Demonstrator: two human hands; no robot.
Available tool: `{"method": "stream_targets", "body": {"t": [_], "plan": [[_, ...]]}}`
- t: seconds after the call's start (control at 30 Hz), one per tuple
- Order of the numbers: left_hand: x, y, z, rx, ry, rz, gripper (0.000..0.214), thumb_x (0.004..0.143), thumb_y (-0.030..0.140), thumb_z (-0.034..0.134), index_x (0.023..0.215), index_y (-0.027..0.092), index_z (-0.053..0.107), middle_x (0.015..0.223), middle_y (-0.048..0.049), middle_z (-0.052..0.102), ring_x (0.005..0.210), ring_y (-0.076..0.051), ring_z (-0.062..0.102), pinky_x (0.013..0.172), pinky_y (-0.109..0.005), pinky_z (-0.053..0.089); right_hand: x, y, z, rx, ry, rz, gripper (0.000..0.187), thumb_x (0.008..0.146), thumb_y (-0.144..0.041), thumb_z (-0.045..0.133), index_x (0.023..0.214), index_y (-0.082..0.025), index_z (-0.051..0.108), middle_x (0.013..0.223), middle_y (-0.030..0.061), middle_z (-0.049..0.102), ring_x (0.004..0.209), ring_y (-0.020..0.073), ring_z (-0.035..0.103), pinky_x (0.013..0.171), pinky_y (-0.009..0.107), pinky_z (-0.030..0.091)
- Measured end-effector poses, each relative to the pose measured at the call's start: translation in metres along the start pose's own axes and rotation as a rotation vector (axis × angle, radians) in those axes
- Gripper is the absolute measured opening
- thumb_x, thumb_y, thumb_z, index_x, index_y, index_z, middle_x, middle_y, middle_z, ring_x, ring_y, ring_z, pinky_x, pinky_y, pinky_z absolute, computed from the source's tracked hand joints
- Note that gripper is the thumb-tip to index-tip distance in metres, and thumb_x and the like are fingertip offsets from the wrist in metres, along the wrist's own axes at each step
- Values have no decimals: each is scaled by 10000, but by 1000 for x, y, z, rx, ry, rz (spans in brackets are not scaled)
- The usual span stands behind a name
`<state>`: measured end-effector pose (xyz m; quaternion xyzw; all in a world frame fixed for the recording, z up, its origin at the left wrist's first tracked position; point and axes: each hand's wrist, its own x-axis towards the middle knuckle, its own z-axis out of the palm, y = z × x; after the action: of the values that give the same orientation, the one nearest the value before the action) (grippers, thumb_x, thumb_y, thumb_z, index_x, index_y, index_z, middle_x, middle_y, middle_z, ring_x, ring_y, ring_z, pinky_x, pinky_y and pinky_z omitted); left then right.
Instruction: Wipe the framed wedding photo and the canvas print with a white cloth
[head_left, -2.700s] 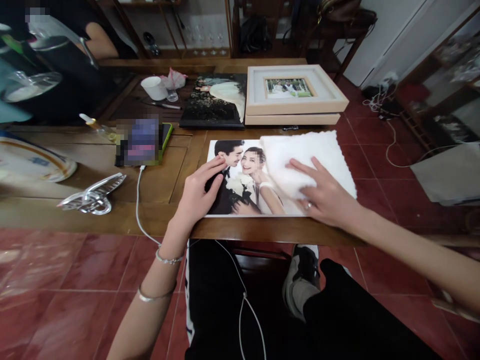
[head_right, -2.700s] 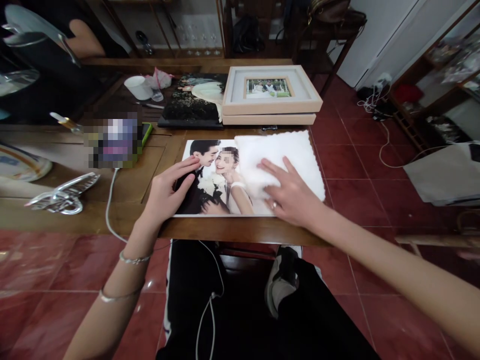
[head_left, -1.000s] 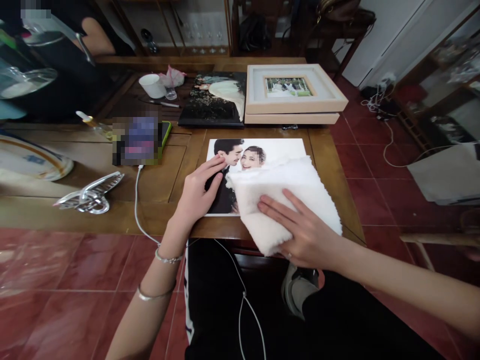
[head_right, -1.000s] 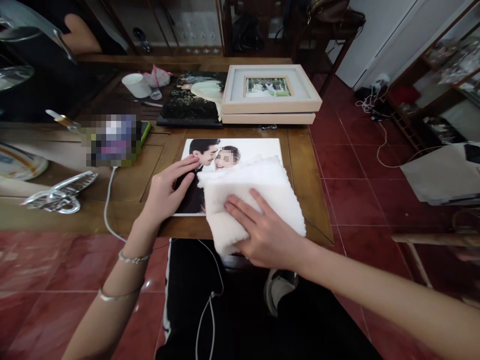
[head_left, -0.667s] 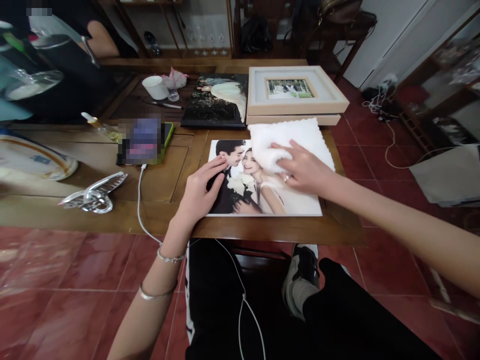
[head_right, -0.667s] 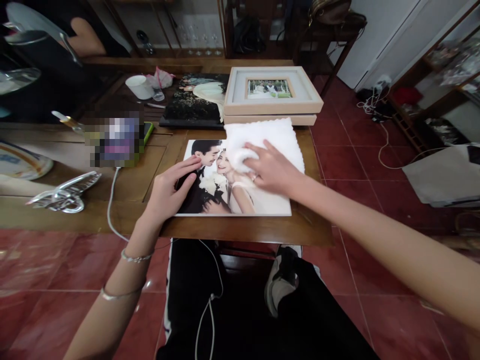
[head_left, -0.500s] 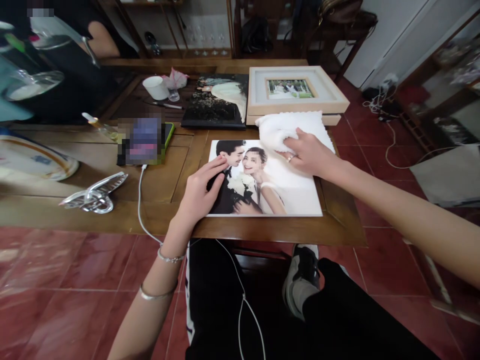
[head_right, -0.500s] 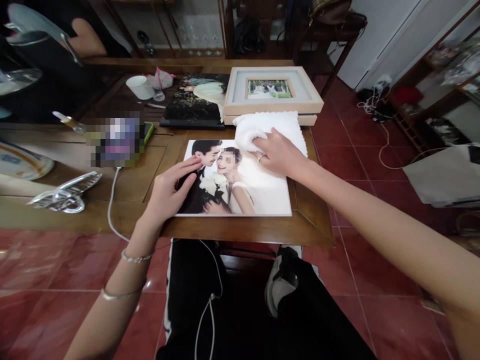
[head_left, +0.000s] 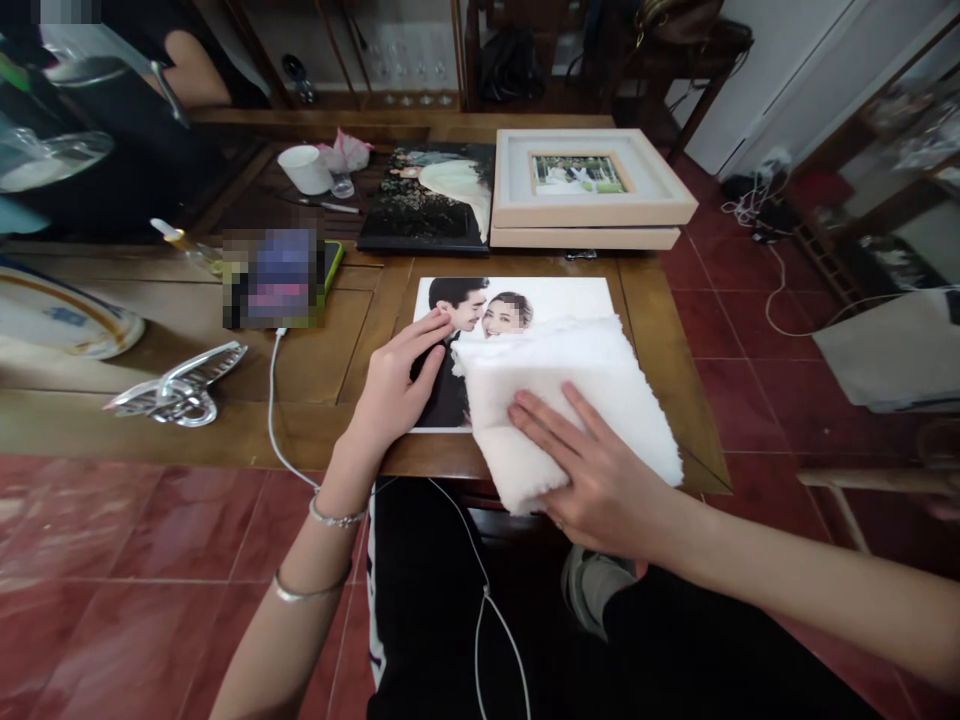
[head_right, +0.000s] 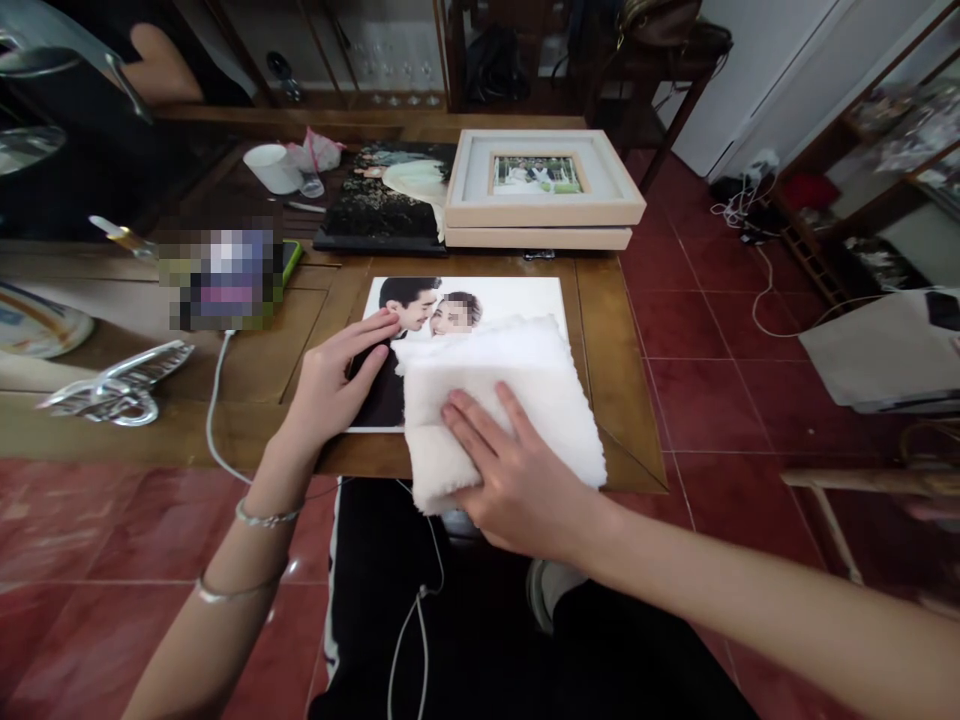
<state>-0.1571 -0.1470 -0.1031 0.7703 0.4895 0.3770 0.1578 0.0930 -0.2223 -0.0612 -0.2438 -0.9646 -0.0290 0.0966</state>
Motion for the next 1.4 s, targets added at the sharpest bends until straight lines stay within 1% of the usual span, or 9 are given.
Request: {"method": "stream_targets", "body": {"t": [0.17,0.4,0.57,0.7,0.9,1.07,1.17,1.27,1.4], "plan": [[0,1,0,-5,-6,-5,332,995,313,466,1225,182,666,1352,-88,631,1311,-241,550,1137,-463,423,7,10,-1,3,-2,-2,273,848,-186,511,673,-241,714,1372,147,603,1363,387,441,1088,658,385],[-1,-1,0,-3,6,-9,327,996,320,473,1213,179,673,1359,-91,625,1301,-238,560,1136,-461,423,41,73,11,53,-63,119,241,803,-138,589,991,-121,738,1436,250,513,1387,360,429,1106,661,324],[-1,-1,0,-7,12,-5,322,994,299,473,1212,176,676,1352,-90,630,1294,-239,566,1132,-450,429,66,123,14,-2,-46,215,273,842,-103,494,1014,-94,706,1345,237,595,1322,333,499,1084,574,359],[-1,0,0,-10,12,-4,325,990,290,479,1214,158,675,1346,-107,632,1294,-241,565,1133,-445,429,72,139,16,-25,-25,297,282,841,-93,467,1000,-104,700,1308,229,619,1284,340,526,1020,528,405],[-1,0,0,4,6,-14,331,992,288,459,1228,185,666,1363,-85,623,1297,-229,564,1137,-460,424,56,90,16,19,-57,289,292,806,-108,575,1057,-108,725,1462,231,493,1420,373,372,1119,660,270],[-1,0,0,11,2,-16,360,988,286,456,1286,182,629,1387,-84,604,1310,-227,552,1141,-446,425,28,16,7,-8,9,99,123,814,-217,662,846,-184,777,1392,195,576,1343,414,466,1051,701,365],[0,0,0,5,-3,-23,368,986,293,451,1299,204,622,1392,-64,601,1311,-239,551,1143,-462,420,16,-20,0,-33,69,57,193,861,-245,614,757,-178,761,1324,230,614,1274,433,532,984,696,447],[0,0,0,-5,-4,-14,373,984,283,446,1305,202,617,1400,-65,594,1320,-237,543,1152,-457,411,13,-33,-3,6,76,36,236,869,-231,582,696,-193,739,1304,230,625,1244,438,558,953,686,479],[0,0,0,2,1,-13,368,984,272,445,1293,182,622,1393,-79,599,1314,-230,548,1148,-439,416,20,-18,1,33,92,25,229,878,-222,567,763,-188,762,1318,240,612,1256,431,551,967,689,458]]}}
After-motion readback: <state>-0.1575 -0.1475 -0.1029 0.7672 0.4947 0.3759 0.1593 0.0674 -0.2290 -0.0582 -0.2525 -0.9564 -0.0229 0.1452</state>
